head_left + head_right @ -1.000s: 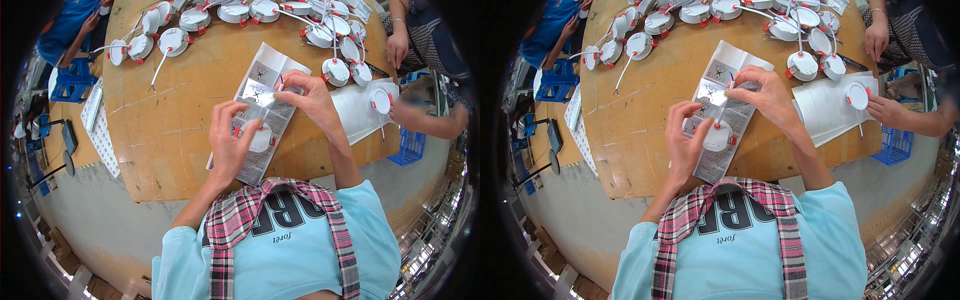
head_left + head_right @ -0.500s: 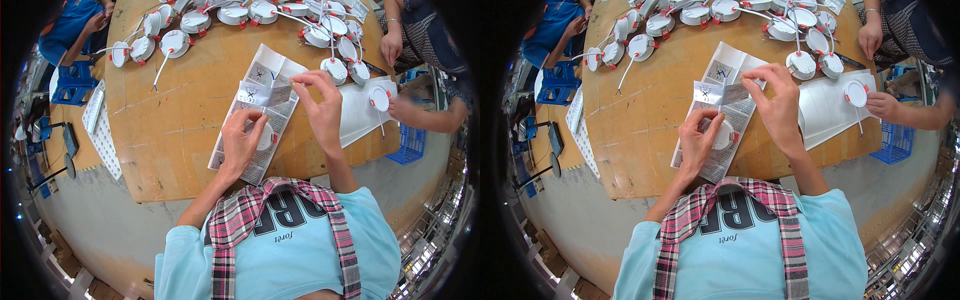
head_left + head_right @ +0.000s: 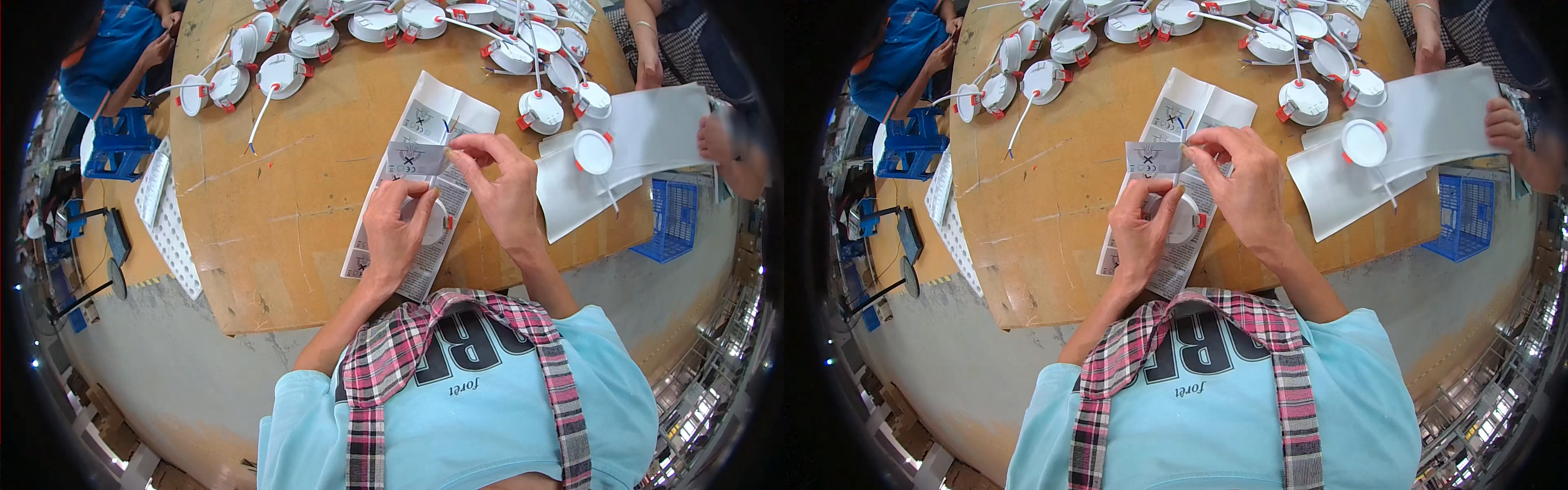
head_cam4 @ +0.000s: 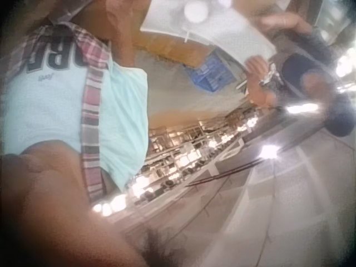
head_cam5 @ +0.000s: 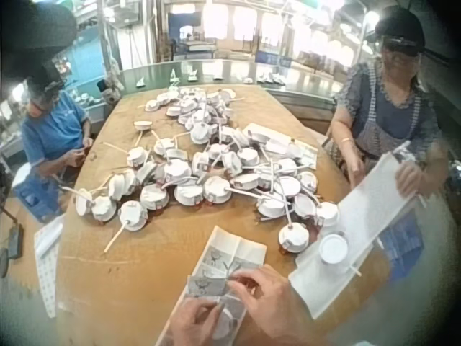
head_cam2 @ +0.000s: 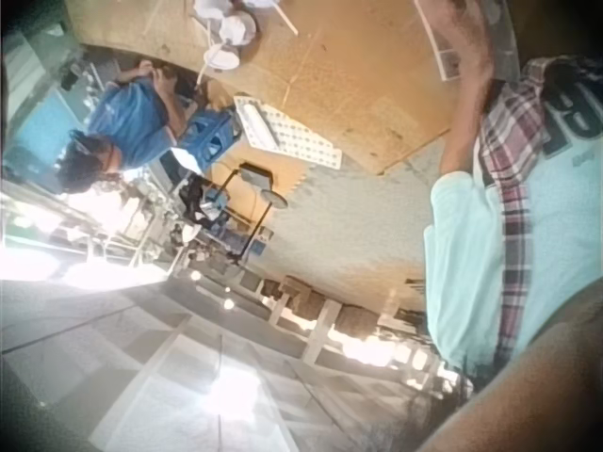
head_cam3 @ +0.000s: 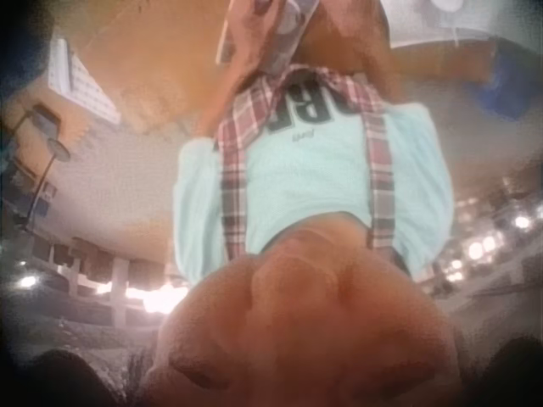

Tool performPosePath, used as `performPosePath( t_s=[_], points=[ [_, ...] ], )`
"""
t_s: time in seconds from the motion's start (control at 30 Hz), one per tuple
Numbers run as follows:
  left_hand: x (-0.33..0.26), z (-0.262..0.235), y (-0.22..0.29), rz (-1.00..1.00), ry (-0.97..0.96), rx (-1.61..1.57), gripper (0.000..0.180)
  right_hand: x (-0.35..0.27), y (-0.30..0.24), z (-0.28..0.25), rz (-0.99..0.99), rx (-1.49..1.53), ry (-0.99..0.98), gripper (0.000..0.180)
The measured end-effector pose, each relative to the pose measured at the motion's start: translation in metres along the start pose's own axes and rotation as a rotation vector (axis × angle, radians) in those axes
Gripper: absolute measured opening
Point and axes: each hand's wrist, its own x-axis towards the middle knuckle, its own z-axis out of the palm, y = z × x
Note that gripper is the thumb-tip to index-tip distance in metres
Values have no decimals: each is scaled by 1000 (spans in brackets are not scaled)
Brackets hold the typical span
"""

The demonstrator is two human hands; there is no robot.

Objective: Applying certification and safety labels to round LED ceiling lights.

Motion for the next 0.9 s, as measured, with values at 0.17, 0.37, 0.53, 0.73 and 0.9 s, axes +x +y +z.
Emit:
performPosePath(
  t_s=[0.17, 0.37, 0.53, 0.73, 0.9],
  points=[
    [-1, 0, 3, 53, 12, 1, 13, 0, 0, 1, 46, 39, -16, 18],
    [1, 0, 7, 85, 4, 29, 13, 4, 1, 0, 58, 25, -98, 16],
    [2, 0, 7, 82, 3, 29, 13, 2, 2, 2, 64, 78, -62, 17],
    [1, 1, 7, 84, 3, 27, 13, -2, 1, 5, 125, 158, -35, 21],
    [0, 0, 8, 59, 2, 6, 12, -3, 4, 8, 115, 216, -24, 22]
  ],
)
